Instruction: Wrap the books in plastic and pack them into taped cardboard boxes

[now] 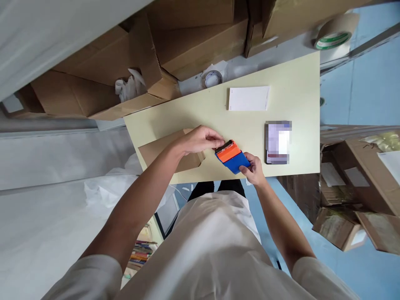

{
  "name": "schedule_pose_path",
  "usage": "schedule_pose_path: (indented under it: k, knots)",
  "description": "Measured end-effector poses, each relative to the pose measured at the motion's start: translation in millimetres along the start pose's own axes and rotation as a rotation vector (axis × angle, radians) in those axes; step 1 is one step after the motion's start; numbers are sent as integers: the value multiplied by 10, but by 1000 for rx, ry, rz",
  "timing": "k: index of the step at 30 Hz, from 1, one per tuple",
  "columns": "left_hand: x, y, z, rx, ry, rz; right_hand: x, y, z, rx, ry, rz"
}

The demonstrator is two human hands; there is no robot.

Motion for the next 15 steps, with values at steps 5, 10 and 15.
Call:
schedule_pose_path:
  k: [5,10,15]
  knots:
    - [-15,-122,45,-149,42,-20,-45,5,28,-18,8,-6]
    - [-69,-189,153,-301,42,-20,-113,-74,71,-40,35,-92]
    - [-160,-239,110,-306,84,-31,-197,-25,116,-13,41,-118]
Point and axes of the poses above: each hand's wrist, its own x-axis towards the middle knuckle, its own z-axis out of the palm, y = z × x, the point moved 4 cm from there along x, towards the middle knuckle, and after that the axes turned 11 degrees about y, right-handed, at the moved point
